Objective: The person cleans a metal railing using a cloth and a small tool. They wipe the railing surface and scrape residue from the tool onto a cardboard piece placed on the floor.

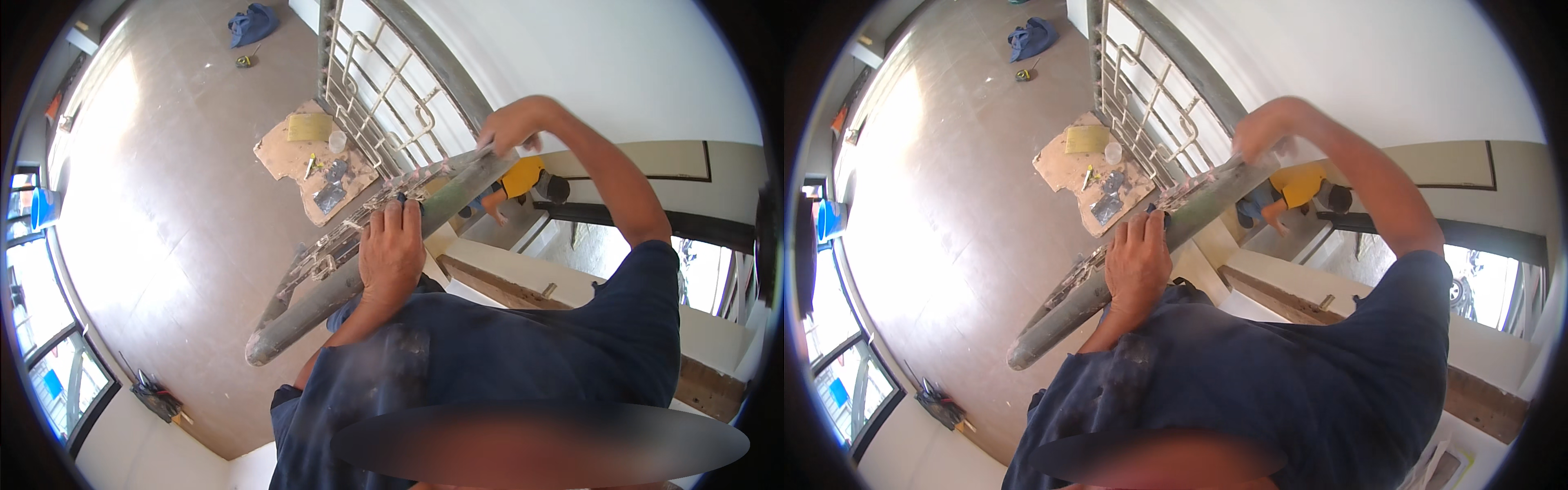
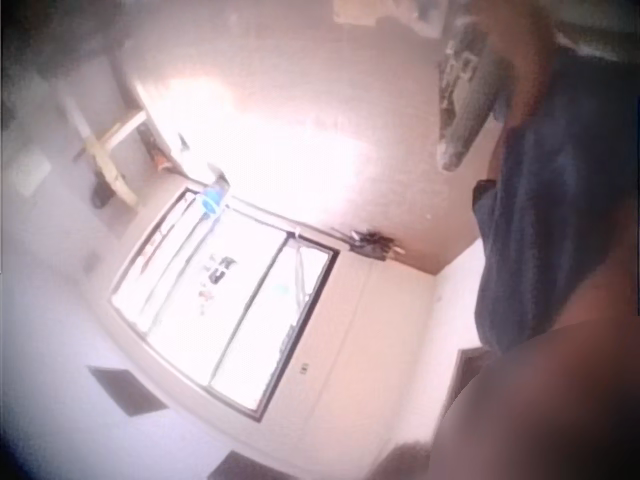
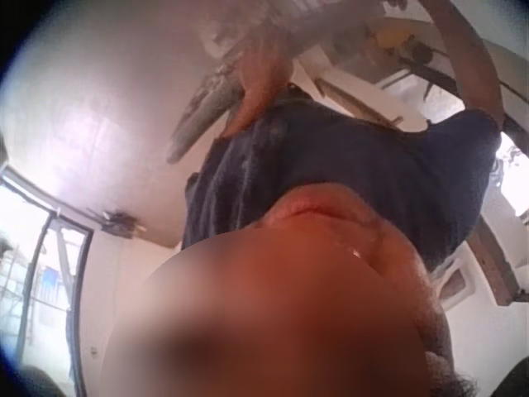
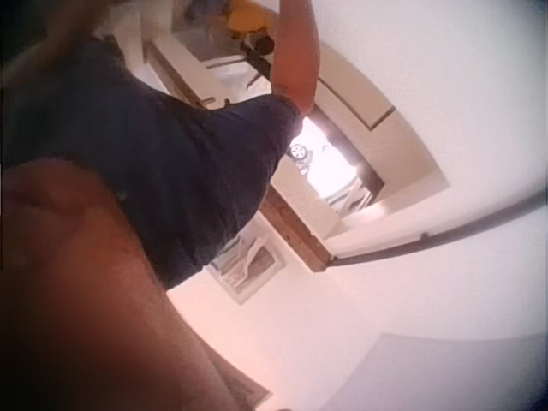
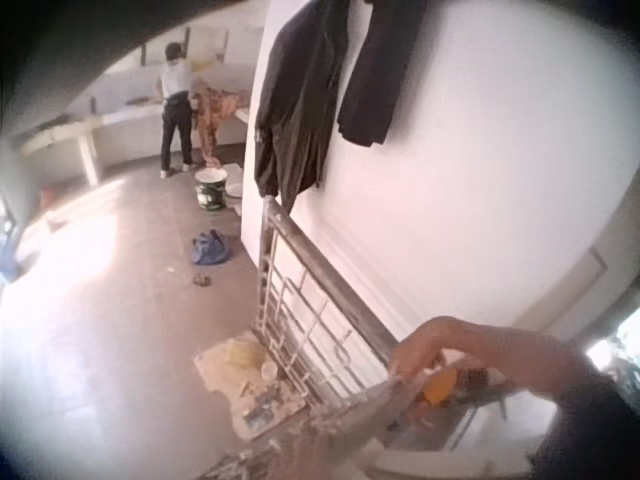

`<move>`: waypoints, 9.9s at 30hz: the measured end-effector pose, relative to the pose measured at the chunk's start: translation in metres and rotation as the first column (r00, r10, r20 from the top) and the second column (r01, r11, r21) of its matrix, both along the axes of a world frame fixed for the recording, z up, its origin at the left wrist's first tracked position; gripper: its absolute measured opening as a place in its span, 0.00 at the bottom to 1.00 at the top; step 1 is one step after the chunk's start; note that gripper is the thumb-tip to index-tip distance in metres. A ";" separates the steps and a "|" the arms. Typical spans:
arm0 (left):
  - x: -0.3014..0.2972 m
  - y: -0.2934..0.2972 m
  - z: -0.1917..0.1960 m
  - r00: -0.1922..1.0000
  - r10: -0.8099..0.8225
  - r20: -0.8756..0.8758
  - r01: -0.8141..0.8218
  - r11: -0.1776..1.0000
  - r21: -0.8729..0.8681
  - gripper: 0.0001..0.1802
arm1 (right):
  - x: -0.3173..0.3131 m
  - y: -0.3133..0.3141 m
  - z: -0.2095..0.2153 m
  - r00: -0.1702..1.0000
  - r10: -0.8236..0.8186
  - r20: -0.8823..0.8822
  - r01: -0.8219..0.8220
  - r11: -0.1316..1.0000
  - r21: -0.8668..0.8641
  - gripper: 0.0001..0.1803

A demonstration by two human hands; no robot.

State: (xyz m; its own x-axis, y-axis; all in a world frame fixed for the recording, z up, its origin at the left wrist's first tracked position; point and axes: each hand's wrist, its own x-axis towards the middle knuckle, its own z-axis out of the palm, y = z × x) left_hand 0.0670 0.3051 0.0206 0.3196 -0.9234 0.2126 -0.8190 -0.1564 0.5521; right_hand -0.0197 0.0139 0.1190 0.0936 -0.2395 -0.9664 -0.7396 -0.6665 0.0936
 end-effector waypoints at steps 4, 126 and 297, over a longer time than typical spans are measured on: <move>0.000 0.001 -0.001 1.000 -0.002 -0.018 0.002 1.000 -0.010 0.16 | 0.022 -0.001 -0.005 0.990 0.132 0.051 -0.136 0.988 0.068 0.34; 0.189 0.188 0.046 0.862 -0.351 -0.364 0.505 0.653 0.565 0.41 | -0.073 0.297 -0.104 0.287 0.306 0.908 0.935 0.119 -0.335 0.40; 0.252 0.142 -0.029 0.574 0.083 -0.815 0.693 0.481 0.537 0.09 | 0.070 0.510 -0.172 -0.612 -0.786 -0.094 0.202 -0.270 0.942 0.04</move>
State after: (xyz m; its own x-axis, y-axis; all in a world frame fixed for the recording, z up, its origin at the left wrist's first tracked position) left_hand 0.3194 0.4470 -0.0087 -0.3640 -0.6029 -0.7099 -0.3377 -0.6249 0.7039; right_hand 0.0504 0.5239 -0.0533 0.6337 -0.5472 -0.5469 0.2461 0.8128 -0.5280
